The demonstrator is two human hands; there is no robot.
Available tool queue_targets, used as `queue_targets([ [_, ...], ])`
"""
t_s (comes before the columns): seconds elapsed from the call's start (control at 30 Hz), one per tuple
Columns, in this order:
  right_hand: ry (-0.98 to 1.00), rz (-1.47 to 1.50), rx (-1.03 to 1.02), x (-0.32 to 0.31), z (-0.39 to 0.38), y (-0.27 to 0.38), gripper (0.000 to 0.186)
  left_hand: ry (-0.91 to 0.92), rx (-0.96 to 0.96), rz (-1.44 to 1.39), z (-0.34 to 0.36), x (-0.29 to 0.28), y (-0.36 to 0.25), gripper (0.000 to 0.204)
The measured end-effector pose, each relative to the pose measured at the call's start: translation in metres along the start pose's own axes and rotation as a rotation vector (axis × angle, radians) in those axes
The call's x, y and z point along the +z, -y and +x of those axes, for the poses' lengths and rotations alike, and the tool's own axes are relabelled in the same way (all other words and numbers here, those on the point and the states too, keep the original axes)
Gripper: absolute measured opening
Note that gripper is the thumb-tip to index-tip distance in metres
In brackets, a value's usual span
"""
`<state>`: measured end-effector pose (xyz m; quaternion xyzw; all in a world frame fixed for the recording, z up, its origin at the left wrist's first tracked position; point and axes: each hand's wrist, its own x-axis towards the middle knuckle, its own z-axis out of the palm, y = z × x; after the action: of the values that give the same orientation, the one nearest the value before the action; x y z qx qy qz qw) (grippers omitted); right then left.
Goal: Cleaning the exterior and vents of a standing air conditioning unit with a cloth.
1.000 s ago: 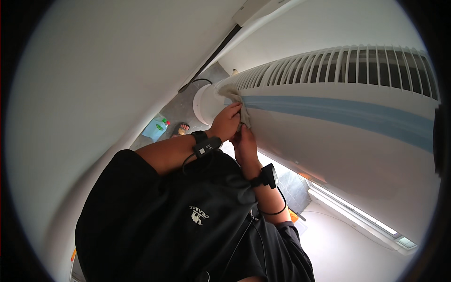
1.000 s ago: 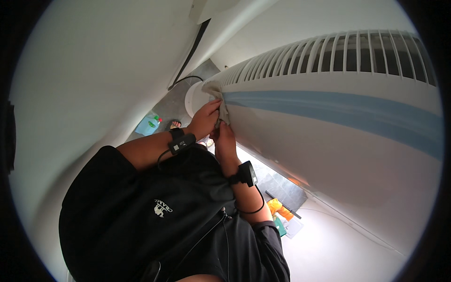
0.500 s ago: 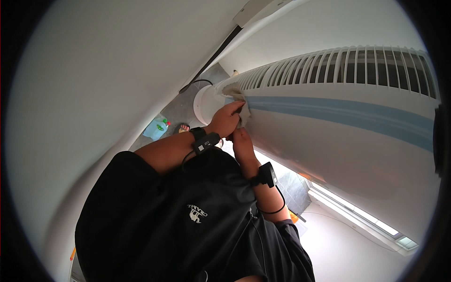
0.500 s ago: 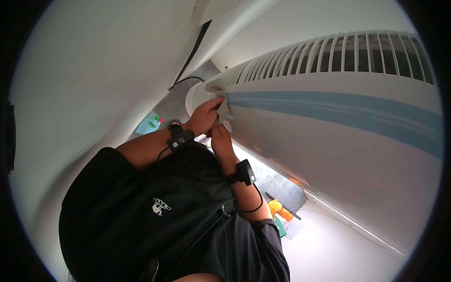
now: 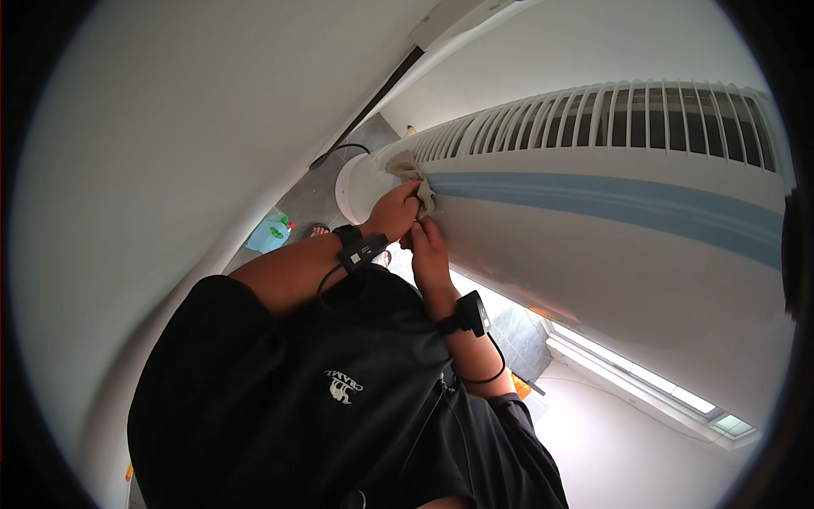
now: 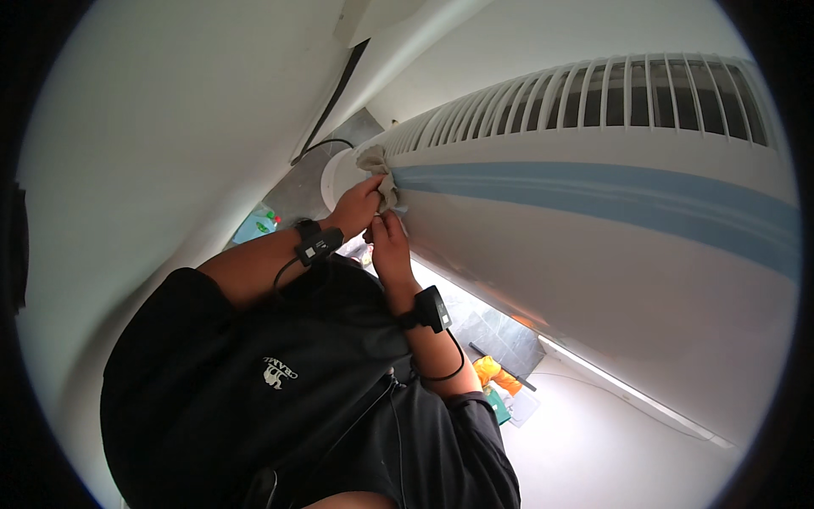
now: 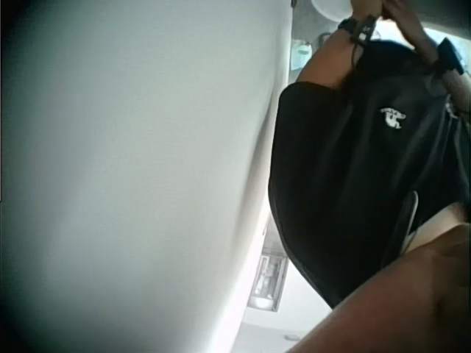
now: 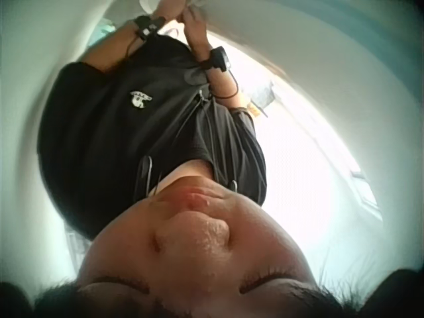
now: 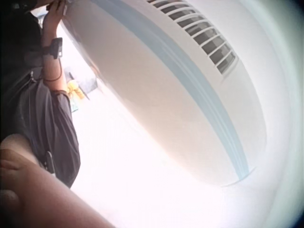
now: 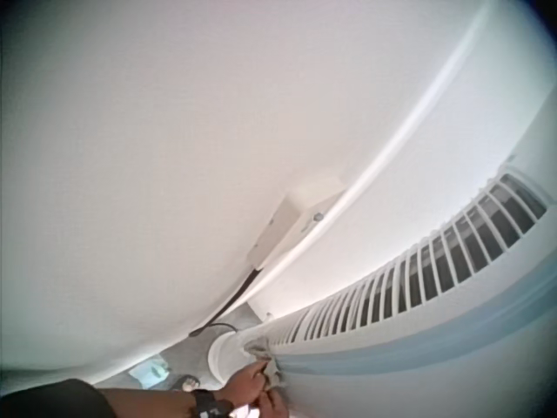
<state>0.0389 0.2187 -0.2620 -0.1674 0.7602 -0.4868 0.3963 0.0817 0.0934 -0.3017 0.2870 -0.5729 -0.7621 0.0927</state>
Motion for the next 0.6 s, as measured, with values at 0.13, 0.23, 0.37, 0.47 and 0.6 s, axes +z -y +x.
queue_targets([
  [0.13,-0.033,0.029,0.063,0.010,-0.002,0.009,0.033,0.000,0.017,-0.020,0.022,-0.005,0.034,0.045],
  [0.23,-0.051,0.097,0.111,0.016,-0.004,0.019,0.034,0.027,-0.055,-0.104,0.010,-0.001,0.025,0.046],
  [0.37,-0.100,0.188,0.055,0.009,0.000,0.004,0.034,-0.005,0.113,-0.060,-0.004,0.006,-0.004,0.047],
  [0.47,-0.145,0.091,-0.004,0.008,-0.003,0.007,0.033,0.007,0.024,-0.115,-0.012,0.006,-0.023,0.048],
  [0.6,-0.073,-0.002,0.020,0.004,-0.003,0.013,0.033,0.035,-0.086,-0.158,0.003,-0.001,-0.008,0.046],
])
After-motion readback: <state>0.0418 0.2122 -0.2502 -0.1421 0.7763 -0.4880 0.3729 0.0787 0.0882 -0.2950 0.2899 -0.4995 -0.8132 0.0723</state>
